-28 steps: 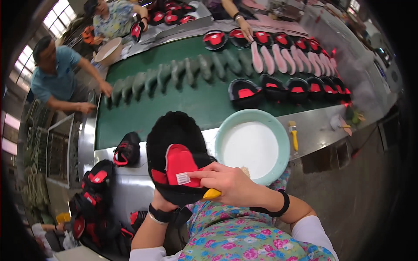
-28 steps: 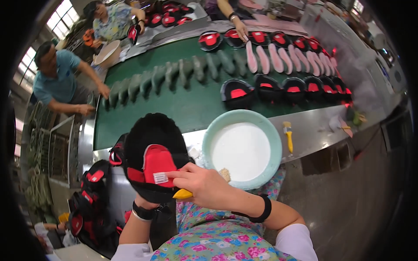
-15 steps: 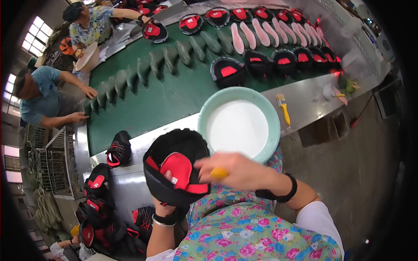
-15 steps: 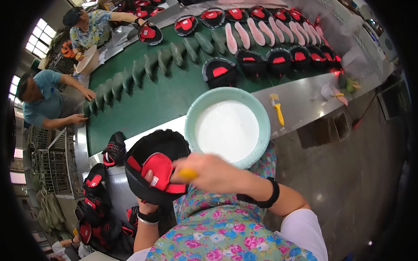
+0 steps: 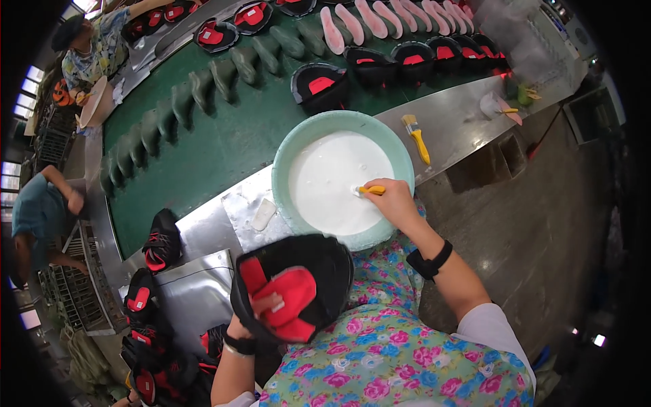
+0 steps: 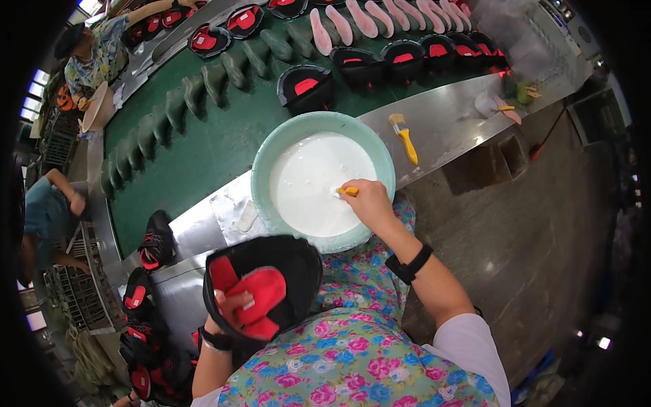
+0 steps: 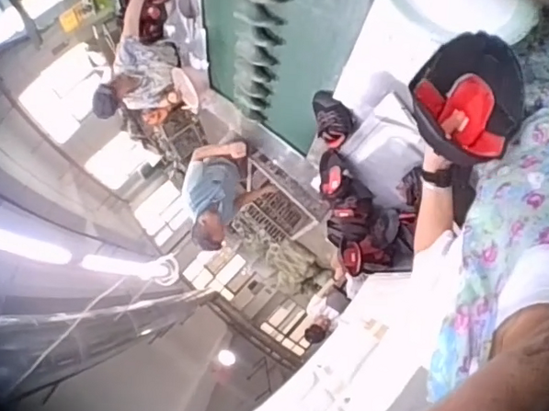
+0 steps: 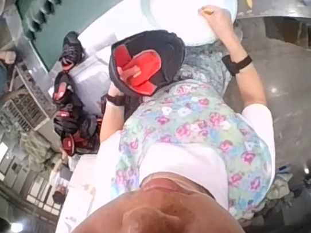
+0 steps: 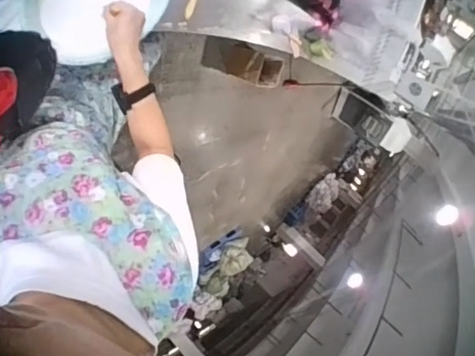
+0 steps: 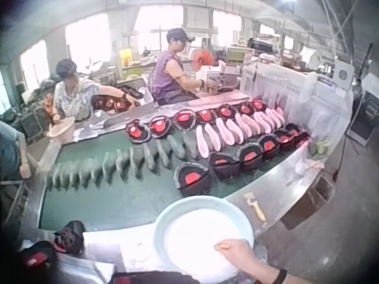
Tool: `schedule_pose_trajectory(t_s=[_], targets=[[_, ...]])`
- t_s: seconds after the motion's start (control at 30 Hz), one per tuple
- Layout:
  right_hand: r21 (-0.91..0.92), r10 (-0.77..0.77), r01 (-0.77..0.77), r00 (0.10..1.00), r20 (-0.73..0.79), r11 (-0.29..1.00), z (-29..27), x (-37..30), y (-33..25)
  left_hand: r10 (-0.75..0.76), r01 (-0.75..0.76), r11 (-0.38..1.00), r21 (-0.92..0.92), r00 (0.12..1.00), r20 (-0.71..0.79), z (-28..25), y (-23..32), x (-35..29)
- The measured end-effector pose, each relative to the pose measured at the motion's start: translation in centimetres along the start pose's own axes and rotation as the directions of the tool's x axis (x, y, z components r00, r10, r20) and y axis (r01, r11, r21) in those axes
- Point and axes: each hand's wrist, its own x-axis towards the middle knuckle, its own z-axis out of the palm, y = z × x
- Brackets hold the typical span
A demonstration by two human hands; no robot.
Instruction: Applying glue to the interior lining and edges of shoe uppers using a brush and a bowl of adhesive on a factory production line.
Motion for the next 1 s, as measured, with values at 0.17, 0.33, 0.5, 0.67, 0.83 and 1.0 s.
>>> schedule_pose_trajectory(t_s=[0.17, 0.33, 0.5, 0.67, 0.83, 1.0], targets=[[0.352, -0.037, 0.065, 0.996, -0.085, 0.934, -4.2, -0.1, -7.5, 0.003, -0.003, 0.905, -0.426, 1.0, 0.0, 2.3, 0.8, 5.8], [0.587, -0.236, 0.109, 0.961, 0.144, 0.802, -3.9, -0.2, -12.2, -0.134, 0.109, 0.905, -0.411, 0.991, -0.031, 5.9, 3.9, 7.9], [0.472, -0.09, 0.019, 0.988, 0.127, 0.881, -3.8, 0.4, -8.6, -0.207, 0.142, 0.874, -0.465, 0.974, -0.092, 5.1, 2.9, 8.4], [0.241, 0.011, -0.017, 1.0, 0.024, 0.97, -4.4, -1.7, -7.9, -0.207, 0.124, 0.897, -0.424, 0.966, -0.156, 6.4, 3.7, 9.2], [0.478, 0.251, -0.392, 0.909, 0.334, 0.786, -7.1, -2.6, -11.2, 0.026, -0.055, 0.988, -0.142, 0.98, -0.198, 7.4, 5.7, 10.1], [0.548, 0.088, -0.328, 0.904, 0.418, 0.77, -7.9, -2.9, -11.3, -0.067, 0.016, 0.987, -0.157, 0.943, -0.326, 7.4, 7.2, 9.6]])
